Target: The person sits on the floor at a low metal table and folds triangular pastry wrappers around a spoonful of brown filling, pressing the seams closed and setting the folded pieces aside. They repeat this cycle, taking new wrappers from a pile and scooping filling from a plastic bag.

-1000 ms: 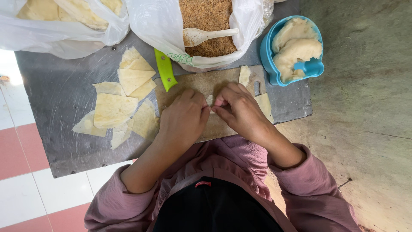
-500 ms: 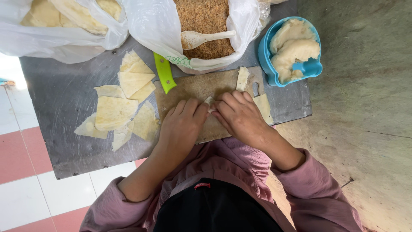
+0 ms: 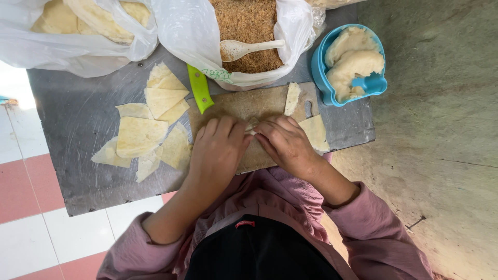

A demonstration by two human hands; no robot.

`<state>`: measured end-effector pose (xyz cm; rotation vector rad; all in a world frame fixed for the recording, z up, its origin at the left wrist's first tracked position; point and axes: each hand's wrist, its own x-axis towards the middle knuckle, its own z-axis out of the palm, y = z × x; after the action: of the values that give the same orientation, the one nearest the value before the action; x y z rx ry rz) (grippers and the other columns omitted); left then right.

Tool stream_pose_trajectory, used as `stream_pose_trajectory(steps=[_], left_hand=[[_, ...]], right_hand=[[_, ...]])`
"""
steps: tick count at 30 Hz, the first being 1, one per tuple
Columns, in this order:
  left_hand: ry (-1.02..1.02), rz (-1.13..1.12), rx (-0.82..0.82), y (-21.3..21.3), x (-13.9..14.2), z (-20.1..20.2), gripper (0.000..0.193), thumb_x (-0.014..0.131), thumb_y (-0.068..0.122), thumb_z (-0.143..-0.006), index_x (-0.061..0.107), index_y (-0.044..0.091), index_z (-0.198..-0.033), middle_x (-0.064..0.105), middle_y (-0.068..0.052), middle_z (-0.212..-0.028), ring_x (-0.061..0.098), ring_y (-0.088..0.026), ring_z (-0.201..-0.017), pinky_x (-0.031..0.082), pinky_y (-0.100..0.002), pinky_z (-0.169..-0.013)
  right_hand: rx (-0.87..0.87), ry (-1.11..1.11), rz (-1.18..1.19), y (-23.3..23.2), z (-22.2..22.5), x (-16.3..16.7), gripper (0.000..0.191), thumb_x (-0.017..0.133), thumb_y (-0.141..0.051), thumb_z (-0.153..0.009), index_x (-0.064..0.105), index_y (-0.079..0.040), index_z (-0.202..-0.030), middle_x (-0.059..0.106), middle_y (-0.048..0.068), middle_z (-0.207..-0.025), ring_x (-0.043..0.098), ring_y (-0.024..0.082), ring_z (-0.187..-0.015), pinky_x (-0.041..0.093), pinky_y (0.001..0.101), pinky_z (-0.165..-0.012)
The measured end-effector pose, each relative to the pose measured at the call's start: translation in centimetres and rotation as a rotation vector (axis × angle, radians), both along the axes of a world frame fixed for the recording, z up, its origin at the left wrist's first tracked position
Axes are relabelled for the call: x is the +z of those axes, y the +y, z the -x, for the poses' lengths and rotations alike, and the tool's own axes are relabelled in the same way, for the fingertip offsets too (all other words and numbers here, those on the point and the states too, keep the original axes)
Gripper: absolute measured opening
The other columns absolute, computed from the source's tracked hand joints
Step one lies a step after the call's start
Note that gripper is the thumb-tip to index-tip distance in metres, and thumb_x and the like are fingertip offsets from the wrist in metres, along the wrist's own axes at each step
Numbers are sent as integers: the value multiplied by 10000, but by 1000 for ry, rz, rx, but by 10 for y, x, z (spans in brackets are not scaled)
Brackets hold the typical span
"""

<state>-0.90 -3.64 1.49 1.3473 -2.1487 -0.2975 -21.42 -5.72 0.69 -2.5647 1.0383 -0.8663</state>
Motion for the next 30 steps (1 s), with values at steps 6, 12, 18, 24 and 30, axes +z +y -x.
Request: stream_pose_trajectory(steps=[6,12,18,24,30], left_hand=[[159,-10,58,7,-10,14,250,701,146,-945,654,86,-1183,678,-39,-1086,610,-255,-973,465,-411,-827],[45,36,-1,-3,-15,7,166,669,145,-944,687,124,-1108,694,-4,-1034,606,-226,-932,445,-389,-811],[-142,155,17,3,-10,6,290,607,157,-926,735,98,-1180,674,-21,-1194,594,-210,-1064,446,-364,-894],[-385,256,140,17,-8,19,396,553,182,-977,714,36,-1308,588,-65,-1479,549,-201,-1261,423,-344,-1028],[-255,206,149,4,-5,16,377,546,157,-1004,685,47,-1337,504,-83,-1576,463,-239,-1383,372,-385,-1088]], right_hand=[[-2,3,8,0,1,-1,375,798,1,-900,573,-13,-1199,676,137,-1122,665,307,-1050,535,405,-914],[-30,-120,-128,-5,1,-3,427,803,5,-883,556,-29,-1230,657,152,-1180,654,322,-1111,538,404,-939],[-16,-20,71,-5,1,0,450,818,10,-906,562,-28,-1274,683,108,-1179,657,291,-1131,503,407,-947],[-80,229,97,8,-1,8,745,710,32,-774,454,21,-1473,672,150,-1355,611,338,-1335,446,492,-1135],[-104,27,126,-2,-6,3,758,760,35,-905,371,-22,-1553,636,166,-1358,590,337,-1290,438,473,-1140]])
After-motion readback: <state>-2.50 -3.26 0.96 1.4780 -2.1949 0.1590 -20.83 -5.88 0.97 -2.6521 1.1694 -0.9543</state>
